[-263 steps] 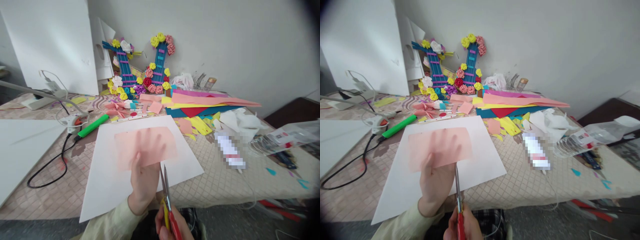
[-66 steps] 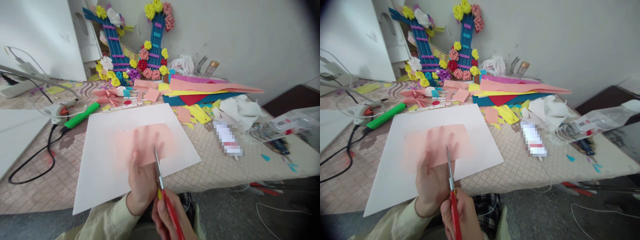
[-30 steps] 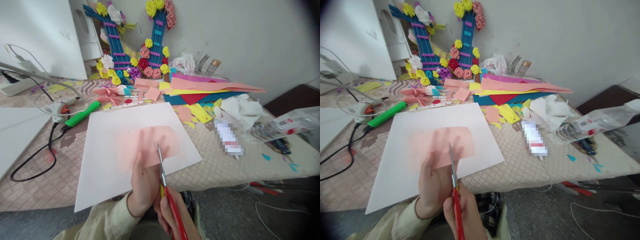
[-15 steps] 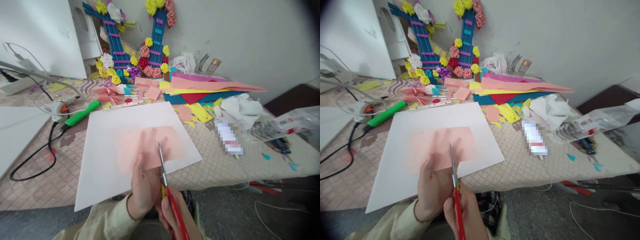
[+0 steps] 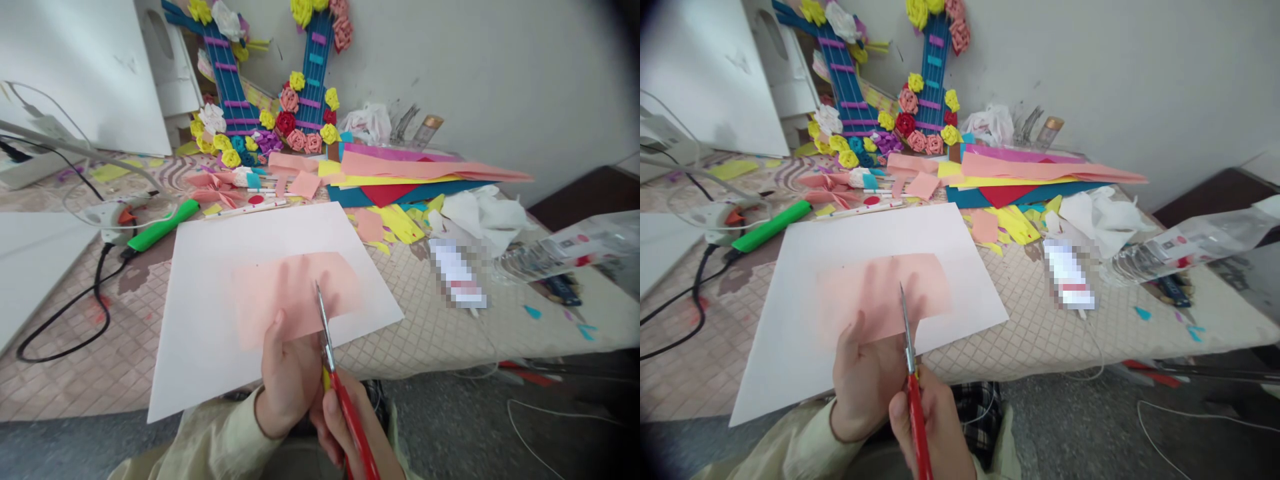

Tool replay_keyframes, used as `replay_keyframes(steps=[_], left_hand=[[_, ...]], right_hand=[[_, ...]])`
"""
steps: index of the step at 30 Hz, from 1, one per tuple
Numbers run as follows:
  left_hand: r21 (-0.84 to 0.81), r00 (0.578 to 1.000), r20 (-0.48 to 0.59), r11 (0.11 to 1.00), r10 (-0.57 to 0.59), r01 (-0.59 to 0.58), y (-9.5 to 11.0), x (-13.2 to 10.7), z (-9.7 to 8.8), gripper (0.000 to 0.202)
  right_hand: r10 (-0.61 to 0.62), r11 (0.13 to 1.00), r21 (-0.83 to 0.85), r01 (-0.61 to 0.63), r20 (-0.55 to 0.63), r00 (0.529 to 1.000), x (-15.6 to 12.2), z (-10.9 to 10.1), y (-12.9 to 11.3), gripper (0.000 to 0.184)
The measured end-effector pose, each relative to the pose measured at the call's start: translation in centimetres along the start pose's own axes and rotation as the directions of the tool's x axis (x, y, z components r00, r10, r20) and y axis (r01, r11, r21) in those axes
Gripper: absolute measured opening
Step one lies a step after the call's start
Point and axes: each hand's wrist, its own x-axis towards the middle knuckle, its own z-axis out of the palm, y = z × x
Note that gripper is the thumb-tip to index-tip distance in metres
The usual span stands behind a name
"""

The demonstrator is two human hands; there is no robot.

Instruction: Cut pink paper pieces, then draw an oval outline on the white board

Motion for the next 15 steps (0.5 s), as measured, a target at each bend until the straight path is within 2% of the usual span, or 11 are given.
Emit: replay_keyframes(steps=[4, 8, 15], left_hand=[[0.030, 0.998, -0.009, 0.998, -0.054, 0.055, 0.05, -0.04, -0.04, 0.057], [0.027, 1.000, -0.005, 1.000, -0.004, 0.005, 0.00, 0.00, -0.22, 0.053], [-0.026, 0.998, 0.052, 0.999, -0.035, 0.036, 0.05, -0.03, -0.35, 0.052]], right_hand=[[0.050, 0.997, 0.050, -0.052, 0.043, 0.998, 0.00, 0.04, 0.16, 0.051], [0.081, 0.993, 0.086, -0.085, 0.051, 0.995, -0.09, 0.09, 0.43, 0.050], [0.120, 0.984, 0.118, -0.131, 0.092, 0.989, -0.03, 0.10, 0.42, 0.051]])
